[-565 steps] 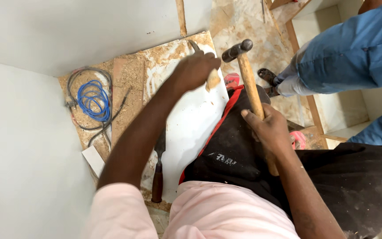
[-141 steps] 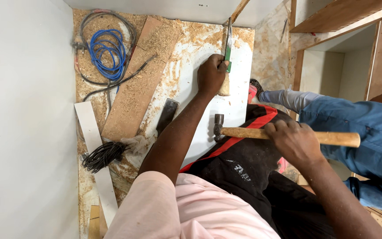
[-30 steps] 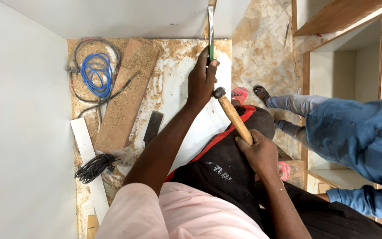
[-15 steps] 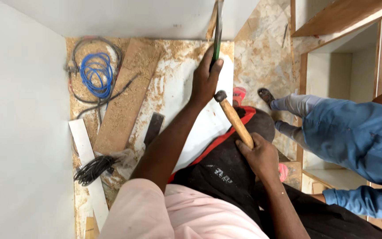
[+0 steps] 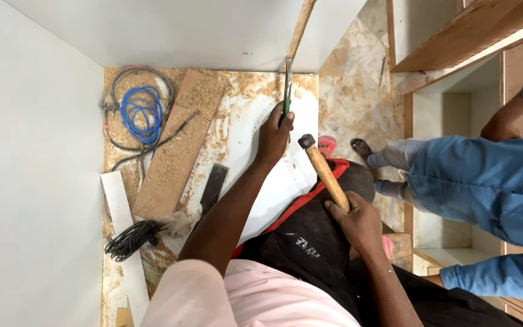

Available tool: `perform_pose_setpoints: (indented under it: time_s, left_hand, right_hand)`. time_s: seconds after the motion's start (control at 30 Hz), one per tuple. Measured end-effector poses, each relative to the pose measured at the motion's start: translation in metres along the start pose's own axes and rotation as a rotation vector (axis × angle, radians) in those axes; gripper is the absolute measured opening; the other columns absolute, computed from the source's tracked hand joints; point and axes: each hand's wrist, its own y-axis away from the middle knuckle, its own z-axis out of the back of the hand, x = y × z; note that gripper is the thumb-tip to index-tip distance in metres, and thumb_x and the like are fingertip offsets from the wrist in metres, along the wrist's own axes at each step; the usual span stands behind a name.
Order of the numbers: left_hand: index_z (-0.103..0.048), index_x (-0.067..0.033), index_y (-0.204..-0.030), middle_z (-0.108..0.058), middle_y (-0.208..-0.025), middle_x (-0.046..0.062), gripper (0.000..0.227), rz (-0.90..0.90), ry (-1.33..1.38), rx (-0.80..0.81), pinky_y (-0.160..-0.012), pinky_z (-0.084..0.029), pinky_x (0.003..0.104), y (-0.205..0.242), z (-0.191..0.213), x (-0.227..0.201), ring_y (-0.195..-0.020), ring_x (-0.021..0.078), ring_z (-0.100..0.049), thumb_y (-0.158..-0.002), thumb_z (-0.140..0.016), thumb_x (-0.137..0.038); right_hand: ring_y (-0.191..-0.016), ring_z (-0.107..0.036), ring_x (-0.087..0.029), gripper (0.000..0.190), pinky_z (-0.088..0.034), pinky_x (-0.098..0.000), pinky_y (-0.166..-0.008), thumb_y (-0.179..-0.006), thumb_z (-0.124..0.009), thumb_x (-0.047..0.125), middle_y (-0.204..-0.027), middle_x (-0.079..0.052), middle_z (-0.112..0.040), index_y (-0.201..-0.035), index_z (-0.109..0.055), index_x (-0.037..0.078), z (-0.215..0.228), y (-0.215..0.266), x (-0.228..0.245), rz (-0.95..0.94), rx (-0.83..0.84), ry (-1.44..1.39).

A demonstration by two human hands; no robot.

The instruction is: The person uses a hammer and chisel to secure a wooden trim piece along the top edge of a white cabinet. They repeatedly strike the chisel to drive it into the wood, adjusting the chisel's position along the trim. Another person stands nearby observing. The person then places the tools on the cabinet surface.

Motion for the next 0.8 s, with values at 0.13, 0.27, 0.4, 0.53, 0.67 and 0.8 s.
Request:
perform_pose_setpoints:
  time_s: [0.13, 0.27, 0.4, 0.53, 0.67, 0.8]
  left_hand:
    - [-0.053, -0.0098, -0.147, -0.065, -0.086, 0.004, 0.048, -0.091, 0.014, 0.056, -0.073, -0.053, 0.03, 0.014, 0.006, -0.017, -0.079, 0.0125, -0.063, -0.105, -0.05, -0.034]
    - [-0.046, -0.0086, -0.151, -0.065, -0.096, 0.005, 0.049, -0.229, 0.098, 0.13, -0.086, -0.054, 0.031, 0.014, 0.002, -0.048, -0.094, 0.013, -0.067, -0.11, -0.048, -0.035]
    - [-0.045, -0.008, -0.153, -0.061, -0.097, 0.004, 0.051, -0.289, 0.111, 0.156, -0.088, -0.054, 0.03, 0.017, 0.0, -0.082, -0.093, 0.0133, -0.064, -0.111, -0.046, -0.037]
    - [-0.049, -0.0085, -0.149, -0.061, -0.094, 0.002, 0.048, -0.295, 0.086, 0.144, -0.084, -0.053, 0.03, 0.011, -0.002, -0.099, -0.089, 0.0118, -0.062, -0.112, -0.045, -0.037]
    - [-0.055, -0.0094, -0.146, -0.061, -0.095, 0.001, 0.045, -0.324, 0.153, 0.124, -0.085, -0.053, 0.029, 0.01, -0.007, -0.094, -0.089, 0.0104, -0.06, -0.113, -0.045, -0.037]
    - [-0.056, -0.0091, -0.146, -0.055, -0.091, 0.0, 0.044, -0.357, 0.21, 0.132, -0.084, -0.051, 0.029, 0.007, -0.012, -0.091, -0.088, 0.0106, -0.056, -0.115, -0.045, -0.038]
  right_hand:
    - [-0.057, -0.06, -0.019, 0.034, -0.049, -0.0365, -0.057, -0.084, -0.082, 0.034, -0.064, -0.011, -0.065, -0.098, -0.073, 0.004, -0.002, 0.004, -0.005, -0.021, 0.008, -0.077]
    - [-0.054, -0.055, -0.013, 0.032, -0.045, -0.0323, -0.052, -0.086, -0.081, 0.03, -0.062, -0.006, -0.06, -0.099, -0.072, 0.002, 0.0, 0.007, 0.001, -0.06, 0.016, -0.179]
    - [-0.053, -0.053, -0.01, 0.028, -0.043, -0.029, -0.05, -0.087, -0.079, 0.027, -0.063, -0.002, -0.059, -0.1, -0.072, 0.003, 0.003, 0.013, 0.002, -0.069, 0.017, -0.279]
    - [-0.053, -0.052, -0.009, 0.027, -0.041, -0.0291, -0.048, -0.087, -0.08, 0.024, -0.062, -0.003, -0.059, -0.1, -0.072, 0.001, 0.007, 0.015, 0.002, -0.081, -0.009, -0.234]
    - [-0.054, -0.048, -0.008, 0.027, -0.038, -0.0287, -0.048, -0.088, -0.08, 0.022, -0.064, -0.001, -0.056, -0.101, -0.071, 0.001, 0.012, 0.014, 0.006, -0.049, -0.021, -0.33]
    - [-0.053, -0.049, -0.008, 0.026, -0.039, -0.0275, -0.048, -0.086, -0.079, 0.021, -0.064, 0.0, -0.058, -0.103, -0.071, 0.003, 0.021, 0.016, 0.015, -0.055, -0.049, -0.321]
